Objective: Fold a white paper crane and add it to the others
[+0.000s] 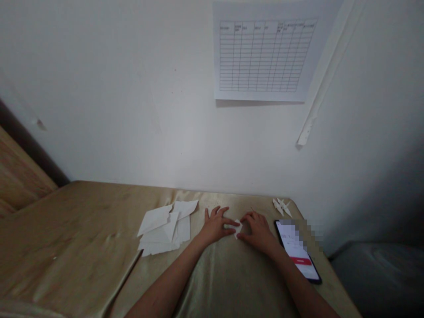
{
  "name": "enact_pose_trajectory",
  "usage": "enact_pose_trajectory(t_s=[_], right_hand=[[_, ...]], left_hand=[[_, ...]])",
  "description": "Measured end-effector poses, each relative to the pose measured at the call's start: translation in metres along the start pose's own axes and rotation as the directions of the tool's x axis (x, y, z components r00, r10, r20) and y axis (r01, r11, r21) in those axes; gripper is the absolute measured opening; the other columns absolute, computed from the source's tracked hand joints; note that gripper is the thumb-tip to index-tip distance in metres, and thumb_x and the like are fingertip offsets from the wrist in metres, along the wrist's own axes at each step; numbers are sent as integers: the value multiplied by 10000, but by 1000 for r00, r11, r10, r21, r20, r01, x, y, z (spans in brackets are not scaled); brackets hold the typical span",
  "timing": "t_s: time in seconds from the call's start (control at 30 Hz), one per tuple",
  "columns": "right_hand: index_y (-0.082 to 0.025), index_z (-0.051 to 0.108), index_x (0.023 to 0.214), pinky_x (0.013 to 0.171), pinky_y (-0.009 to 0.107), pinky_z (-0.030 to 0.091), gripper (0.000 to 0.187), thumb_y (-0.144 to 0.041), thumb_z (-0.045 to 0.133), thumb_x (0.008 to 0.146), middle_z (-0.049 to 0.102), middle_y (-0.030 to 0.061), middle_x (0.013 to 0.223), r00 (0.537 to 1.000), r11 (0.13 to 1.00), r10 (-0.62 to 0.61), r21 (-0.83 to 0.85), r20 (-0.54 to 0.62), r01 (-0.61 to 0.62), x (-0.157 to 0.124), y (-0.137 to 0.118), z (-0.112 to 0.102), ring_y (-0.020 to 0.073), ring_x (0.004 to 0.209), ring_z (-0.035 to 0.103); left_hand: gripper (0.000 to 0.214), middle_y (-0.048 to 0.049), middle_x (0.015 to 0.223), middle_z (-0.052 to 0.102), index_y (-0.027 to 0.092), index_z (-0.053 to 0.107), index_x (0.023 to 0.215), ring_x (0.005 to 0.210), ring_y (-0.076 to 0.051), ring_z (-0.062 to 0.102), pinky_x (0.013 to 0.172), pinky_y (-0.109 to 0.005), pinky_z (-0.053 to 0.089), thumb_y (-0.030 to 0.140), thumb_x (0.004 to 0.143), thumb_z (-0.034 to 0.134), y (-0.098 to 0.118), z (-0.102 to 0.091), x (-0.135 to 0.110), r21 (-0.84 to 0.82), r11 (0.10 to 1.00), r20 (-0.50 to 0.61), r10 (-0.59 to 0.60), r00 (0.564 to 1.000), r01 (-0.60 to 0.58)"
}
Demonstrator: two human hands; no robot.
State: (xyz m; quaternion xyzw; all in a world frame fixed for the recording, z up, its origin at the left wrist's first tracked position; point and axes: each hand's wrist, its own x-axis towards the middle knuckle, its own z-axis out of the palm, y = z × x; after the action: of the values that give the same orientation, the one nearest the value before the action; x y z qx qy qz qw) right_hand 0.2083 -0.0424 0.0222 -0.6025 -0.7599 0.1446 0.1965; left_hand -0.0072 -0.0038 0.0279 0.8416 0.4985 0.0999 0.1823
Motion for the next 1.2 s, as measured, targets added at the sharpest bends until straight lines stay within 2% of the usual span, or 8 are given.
enact_pose_trajectory(t_s=[0.27,0.4,0.6,0.8,0.97,1.2], right_hand=[[-250,635,1144,1087,434,313,323,-356,641,839,585,81,1226,994,986,-97,-142,-42,91,0,-2,0,276,1207,485],[-251,640,1113,1063,446,323,232,-293,562,898,603,79,1203,991,961,-120,-257,-60,101,5,-1,4,269,1162,508],[-256,646,1088,1027,435,343,204,-262,501,945,621,78,1176,989,927,-131,-361,-66,99,8,-1,7,262,1123,526],[-259,648,1066,996,416,360,205,-220,487,945,624,78,1174,990,920,-103,-389,-99,56,12,2,10,259,1098,523],[-263,641,1057,986,375,368,215,-221,451,968,625,56,1166,989,947,-108,-314,-103,71,10,4,9,234,1106,519],[-253,634,1068,1003,399,357,193,-266,470,967,620,71,1183,988,946,-87,-322,-128,41,7,-1,9,245,1103,526]], left_hand=[[337,43,1588,373,573,663,1161,1499,-394,197,1113,-767,-3,556,827,701,0,0,0,-2,1000,-7,5,1000,-5],[352,43,1589,370,566,669,1158,1500,-403,189,1110,-771,-7,520,813,725,1,-1,1,-13,1000,8,-4,1000,4],[361,44,1584,378,572,672,1148,1500,-404,193,1112,-768,-5,491,803,740,3,-3,1,-11,1000,6,-9,1000,9],[364,48,1583,375,585,661,1152,1499,-393,198,1110,-773,-2,496,807,734,2,-2,1,-9,1000,4,1,1000,-1],[359,45,1586,373,587,657,1159,1501,-389,196,1115,-765,-2,513,814,723,2,-2,0,-7,1000,7,-5,1000,6],[359,40,1592,365,572,662,1163,1504,-385,186,1120,-758,1,527,812,721,3,-5,0,-2,1000,21,-12,1000,12]])
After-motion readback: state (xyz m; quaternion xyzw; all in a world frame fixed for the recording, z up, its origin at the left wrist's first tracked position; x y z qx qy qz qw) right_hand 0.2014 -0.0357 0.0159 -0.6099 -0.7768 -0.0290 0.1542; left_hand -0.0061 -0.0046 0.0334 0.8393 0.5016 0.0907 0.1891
